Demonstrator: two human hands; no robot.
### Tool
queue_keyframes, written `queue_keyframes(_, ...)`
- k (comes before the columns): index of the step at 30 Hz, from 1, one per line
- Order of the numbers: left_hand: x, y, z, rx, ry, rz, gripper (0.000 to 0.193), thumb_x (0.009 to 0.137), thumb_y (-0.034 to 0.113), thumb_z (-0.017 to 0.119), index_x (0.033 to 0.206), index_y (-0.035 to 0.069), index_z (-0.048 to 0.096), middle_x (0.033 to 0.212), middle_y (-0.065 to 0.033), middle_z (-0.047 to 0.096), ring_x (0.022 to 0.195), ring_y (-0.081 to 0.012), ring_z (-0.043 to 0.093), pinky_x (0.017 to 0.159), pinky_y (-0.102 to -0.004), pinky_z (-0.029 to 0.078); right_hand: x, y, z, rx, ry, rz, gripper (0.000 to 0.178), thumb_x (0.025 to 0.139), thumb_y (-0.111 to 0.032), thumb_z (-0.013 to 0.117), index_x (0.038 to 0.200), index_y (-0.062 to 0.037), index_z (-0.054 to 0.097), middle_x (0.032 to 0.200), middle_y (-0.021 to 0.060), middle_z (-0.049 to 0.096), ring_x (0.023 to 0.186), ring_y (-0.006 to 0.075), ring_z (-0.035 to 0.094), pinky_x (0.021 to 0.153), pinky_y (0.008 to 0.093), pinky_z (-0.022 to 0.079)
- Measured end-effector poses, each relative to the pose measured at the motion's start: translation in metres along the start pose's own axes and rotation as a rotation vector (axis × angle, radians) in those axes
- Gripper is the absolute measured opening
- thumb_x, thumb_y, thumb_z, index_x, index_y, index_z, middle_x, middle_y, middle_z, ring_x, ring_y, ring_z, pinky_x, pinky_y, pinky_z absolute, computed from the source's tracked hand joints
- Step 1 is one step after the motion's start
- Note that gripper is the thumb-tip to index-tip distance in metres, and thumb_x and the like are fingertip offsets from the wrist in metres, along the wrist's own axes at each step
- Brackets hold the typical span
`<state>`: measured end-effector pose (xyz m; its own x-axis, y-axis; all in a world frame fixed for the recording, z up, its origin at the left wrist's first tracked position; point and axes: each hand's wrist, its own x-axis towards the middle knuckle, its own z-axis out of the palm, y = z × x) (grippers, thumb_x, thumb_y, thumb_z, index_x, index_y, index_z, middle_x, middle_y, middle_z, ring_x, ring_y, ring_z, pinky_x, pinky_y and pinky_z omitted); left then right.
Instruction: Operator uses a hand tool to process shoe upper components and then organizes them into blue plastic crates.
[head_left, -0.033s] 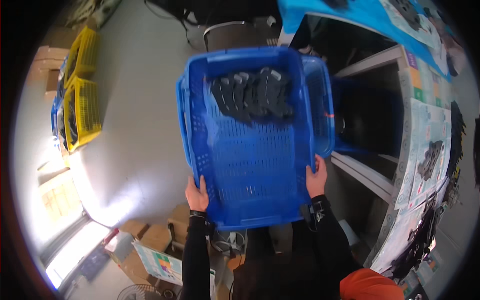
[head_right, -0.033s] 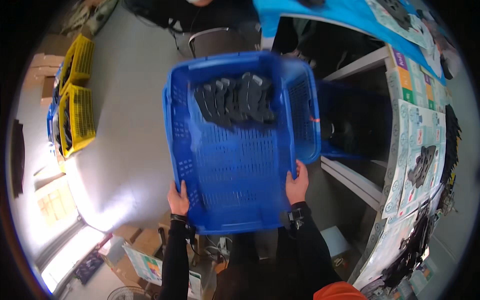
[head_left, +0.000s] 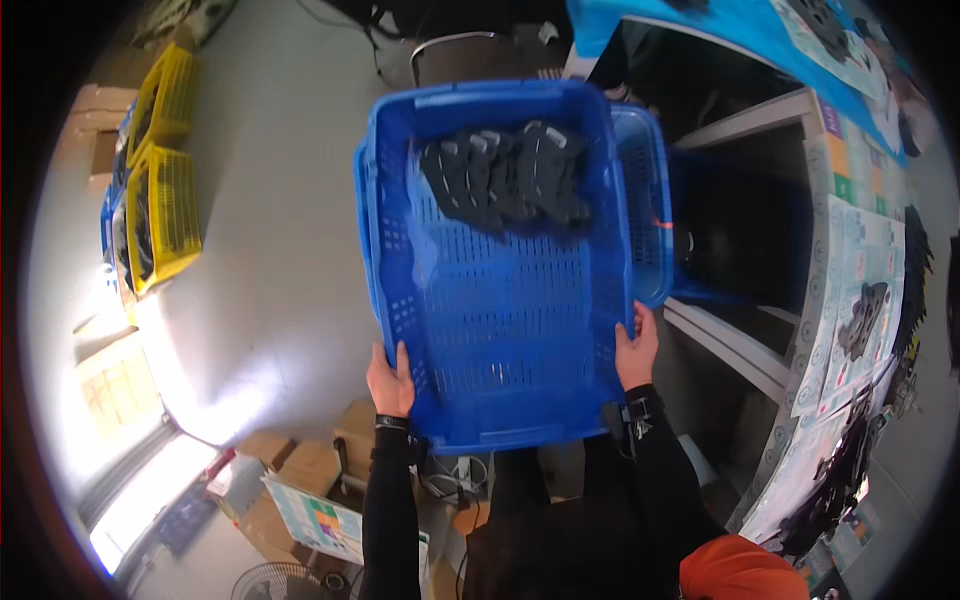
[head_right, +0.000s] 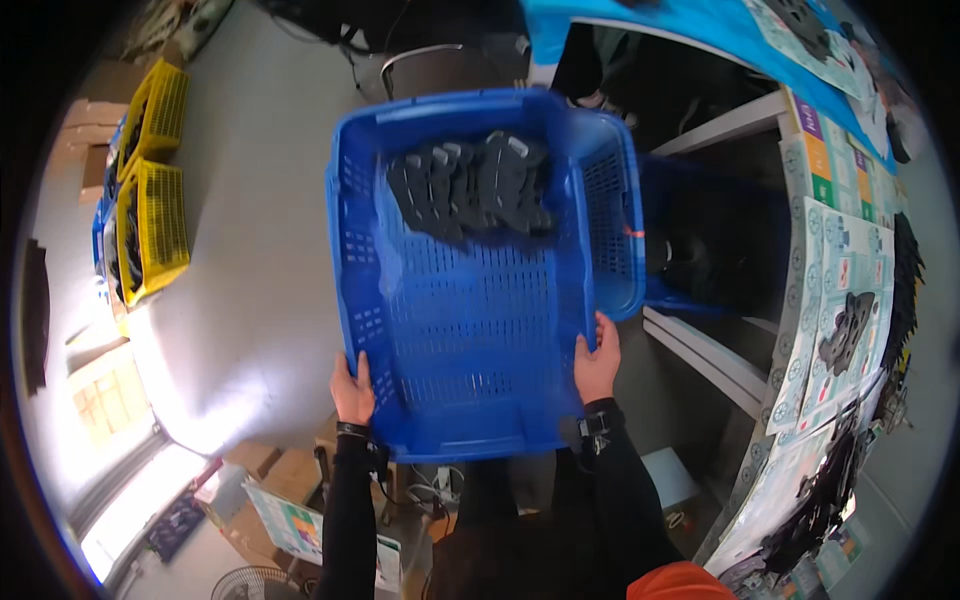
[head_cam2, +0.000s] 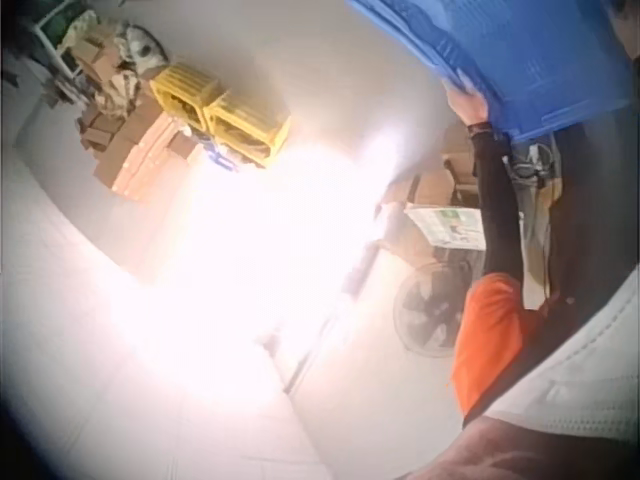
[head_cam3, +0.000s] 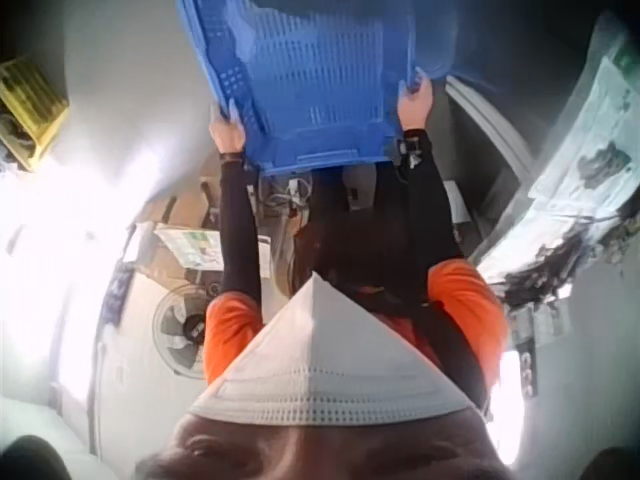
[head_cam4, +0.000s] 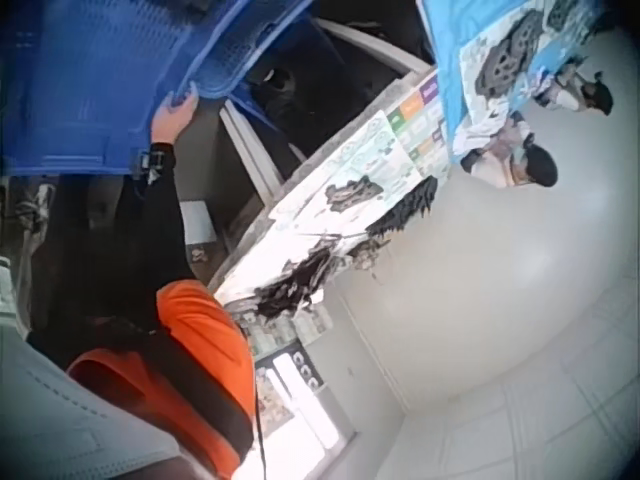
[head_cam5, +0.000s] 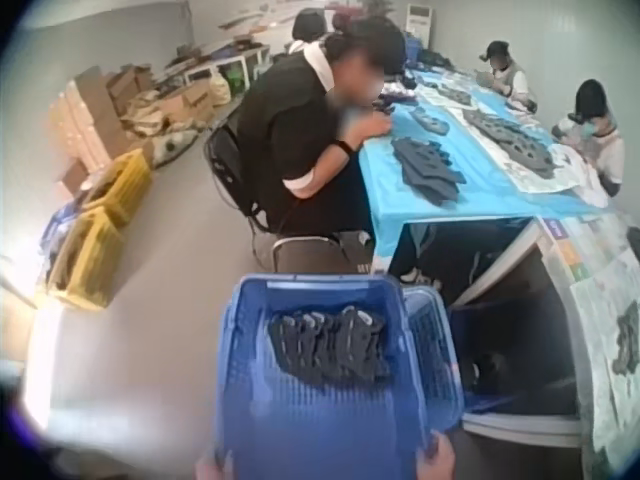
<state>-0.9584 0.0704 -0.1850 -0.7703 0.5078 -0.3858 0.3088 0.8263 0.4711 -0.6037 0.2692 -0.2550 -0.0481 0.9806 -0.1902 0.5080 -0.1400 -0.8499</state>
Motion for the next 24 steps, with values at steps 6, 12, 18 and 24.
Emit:
queue_keyframes(6, 0.03, -0.023, -0.036, -0.03, 0.138, 0.083, 0.026, 0.098, 0.022, 0.064, 0.089, 0.0, 0.053, 0.071, -0.0223, 0.058, 0.063, -0.0399, 0.058, 0.06, -0.0454, 0.045, -0.004, -0.045, 0.04, 0.102, -0.089, 0.127, 0.05, 0.087, 0.01, 0.063, 0.134, 0.0008, 0.052, 0.109, 0.0084, 0.058, 0.096, 0.0146, 0.058, 0.085, 0.0267, 0.05)
queue_keyframes(12, 0.069, -0.058, -0.029, 0.005, 0.112, 0.114, 0.026, 0.097, 0.023, 0.065, 0.089, 0.0, 0.054, 0.069, -0.0209, 0.056, 0.061, -0.0376, 0.056, 0.058, -0.0443, 0.044, -0.026, -0.021, 0.081, 0.049, -0.021, 0.103, 0.051, 0.085, 0.01, 0.064, 0.134, -0.0003, 0.053, 0.107, 0.0081, 0.058, 0.096, 0.0158, 0.057, 0.087, 0.0292, 0.049)
queue_keyframes(18, 0.073, -0.076, -0.008, -0.008, 0.176, 0.138, 0.029, 0.097, 0.024, 0.065, 0.085, 0.001, 0.052, 0.063, -0.0163, 0.049, 0.054, -0.0298, 0.047, 0.054, -0.0422, 0.038, -0.03, -0.017, 0.086, 0.147, -0.043, 0.157, 0.049, 0.088, 0.012, 0.062, 0.133, -0.0019, 0.052, 0.106, 0.0052, 0.058, 0.098, 0.0121, 0.057, 0.088, 0.0249, 0.048)
queue_keyframes(24, 0.076, -0.097, -0.005, -0.001, 0.185, 0.157, 0.029, 0.097, 0.022, 0.066, 0.086, 0.0, 0.051, 0.064, -0.0162, 0.049, 0.054, -0.0281, 0.044, 0.054, -0.0417, 0.038, -0.043, -0.035, 0.087, 0.169, 0.013, 0.145, 0.047, 0.087, 0.011, 0.063, 0.132, -0.001, 0.053, 0.107, 0.0048, 0.058, 0.099, 0.0116, 0.058, 0.089, 0.025, 0.048)
